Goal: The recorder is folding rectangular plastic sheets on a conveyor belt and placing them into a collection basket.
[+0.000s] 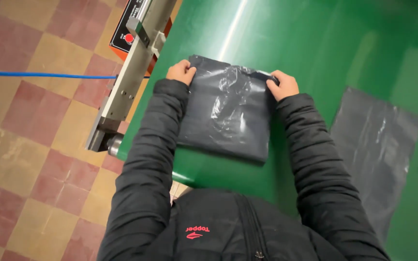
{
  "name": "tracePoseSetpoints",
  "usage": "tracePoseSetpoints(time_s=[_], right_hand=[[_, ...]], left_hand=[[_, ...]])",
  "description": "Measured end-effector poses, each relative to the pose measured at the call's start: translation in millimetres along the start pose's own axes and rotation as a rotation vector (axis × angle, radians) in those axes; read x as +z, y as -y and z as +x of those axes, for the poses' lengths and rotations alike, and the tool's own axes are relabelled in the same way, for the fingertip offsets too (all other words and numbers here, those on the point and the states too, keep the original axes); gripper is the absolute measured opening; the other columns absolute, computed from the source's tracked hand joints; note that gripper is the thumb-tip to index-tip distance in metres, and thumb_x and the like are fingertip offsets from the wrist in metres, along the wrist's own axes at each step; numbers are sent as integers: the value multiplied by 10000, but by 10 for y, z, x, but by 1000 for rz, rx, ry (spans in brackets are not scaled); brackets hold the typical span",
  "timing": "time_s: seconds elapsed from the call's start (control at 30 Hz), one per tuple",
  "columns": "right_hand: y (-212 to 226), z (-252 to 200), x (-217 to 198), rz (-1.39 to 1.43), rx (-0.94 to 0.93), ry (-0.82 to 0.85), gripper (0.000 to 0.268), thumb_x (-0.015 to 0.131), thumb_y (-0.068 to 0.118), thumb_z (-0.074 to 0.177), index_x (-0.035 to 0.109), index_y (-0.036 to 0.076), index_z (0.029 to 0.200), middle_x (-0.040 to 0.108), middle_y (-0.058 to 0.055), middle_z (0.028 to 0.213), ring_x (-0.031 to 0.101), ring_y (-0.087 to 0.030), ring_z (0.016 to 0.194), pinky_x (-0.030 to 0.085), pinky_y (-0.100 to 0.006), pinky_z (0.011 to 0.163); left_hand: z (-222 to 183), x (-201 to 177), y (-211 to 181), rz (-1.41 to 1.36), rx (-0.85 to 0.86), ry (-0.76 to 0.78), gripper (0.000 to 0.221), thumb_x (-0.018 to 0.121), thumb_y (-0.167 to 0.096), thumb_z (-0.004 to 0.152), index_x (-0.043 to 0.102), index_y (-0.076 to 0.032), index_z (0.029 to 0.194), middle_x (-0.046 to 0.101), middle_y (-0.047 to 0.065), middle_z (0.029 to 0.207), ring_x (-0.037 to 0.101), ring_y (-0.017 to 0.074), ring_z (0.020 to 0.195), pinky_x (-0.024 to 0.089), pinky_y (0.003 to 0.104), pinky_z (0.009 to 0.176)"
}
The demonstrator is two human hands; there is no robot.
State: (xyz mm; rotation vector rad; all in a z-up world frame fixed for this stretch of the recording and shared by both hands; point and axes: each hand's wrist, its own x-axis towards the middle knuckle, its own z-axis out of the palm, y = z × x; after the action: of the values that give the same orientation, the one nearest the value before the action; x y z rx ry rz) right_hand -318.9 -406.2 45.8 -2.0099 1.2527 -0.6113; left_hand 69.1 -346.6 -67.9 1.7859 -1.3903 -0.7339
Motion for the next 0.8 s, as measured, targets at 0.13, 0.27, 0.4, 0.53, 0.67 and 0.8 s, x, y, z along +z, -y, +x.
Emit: tracePoseSetpoints(time_s=[0.13, 0.27, 0.4, 0.53, 0.67, 0.8], right_hand=[[-124, 38, 101, -167, -68, -33, 196, 722, 182, 929, 685, 32, 1050, 687, -128, 968, 664, -309, 876, 533, -405, 797], [190, 47, 9, -379, -286, -87, 352, 811, 185, 797, 649, 35, 1071, 639, -170, 1059, 595, -412, 977, 498, -466, 849], [31, 238, 97, -310, 22, 148, 463, 822, 269, 813, 588, 17, 1123, 629, -180, 1068, 616, -406, 982, 493, -488, 843], [-101, 369, 180, -570, -16, 246, 446, 857, 317, 796, 646, 42, 1077, 655, -200, 986, 609, -419, 959, 487, -508, 833], [139, 127, 217, -503, -58, 143, 374, 781, 234, 816, 640, 46, 1108, 656, -178, 1013, 622, -408, 942, 500, -494, 801], [997, -612, 137, -501, -337, -191, 145, 750, 105, 857, 657, 103, 969, 598, -112, 955, 579, -348, 943, 452, -459, 798]], left_hand=[[-148, -142, -353, 120, -1, -103, 253, 714, -317, 914, 671, -83, 999, 715, 160, 818, 692, 368, 777, 542, 464, 710], [-264, -222, -536, 223, 89, -82, 216, 686, -276, 954, 648, -71, 1011, 718, 173, 866, 681, 404, 813, 531, 501, 713], [-445, -414, -1130, 622, 287, -237, 140, 701, -205, 880, 640, -97, 943, 695, 110, 840, 675, 347, 782, 517, 457, 624], [-782, 1, -1546, 927, 397, 130, 88, 645, -196, 927, 613, -156, 855, 623, 49, 888, 632, 273, 920, 547, 417, 653], [-1082, 465, -1194, 46, 659, 248, 305, 604, -236, 927, 563, -51, 1165, 584, 125, 1184, 567, 297, 1153, 494, 411, 896], [-905, 861, -158, -1282, -345, 358, 802, 498, -647, 896, 496, -41, 1421, 566, 185, 1423, 583, 307, 1268, 417, 417, 998]])
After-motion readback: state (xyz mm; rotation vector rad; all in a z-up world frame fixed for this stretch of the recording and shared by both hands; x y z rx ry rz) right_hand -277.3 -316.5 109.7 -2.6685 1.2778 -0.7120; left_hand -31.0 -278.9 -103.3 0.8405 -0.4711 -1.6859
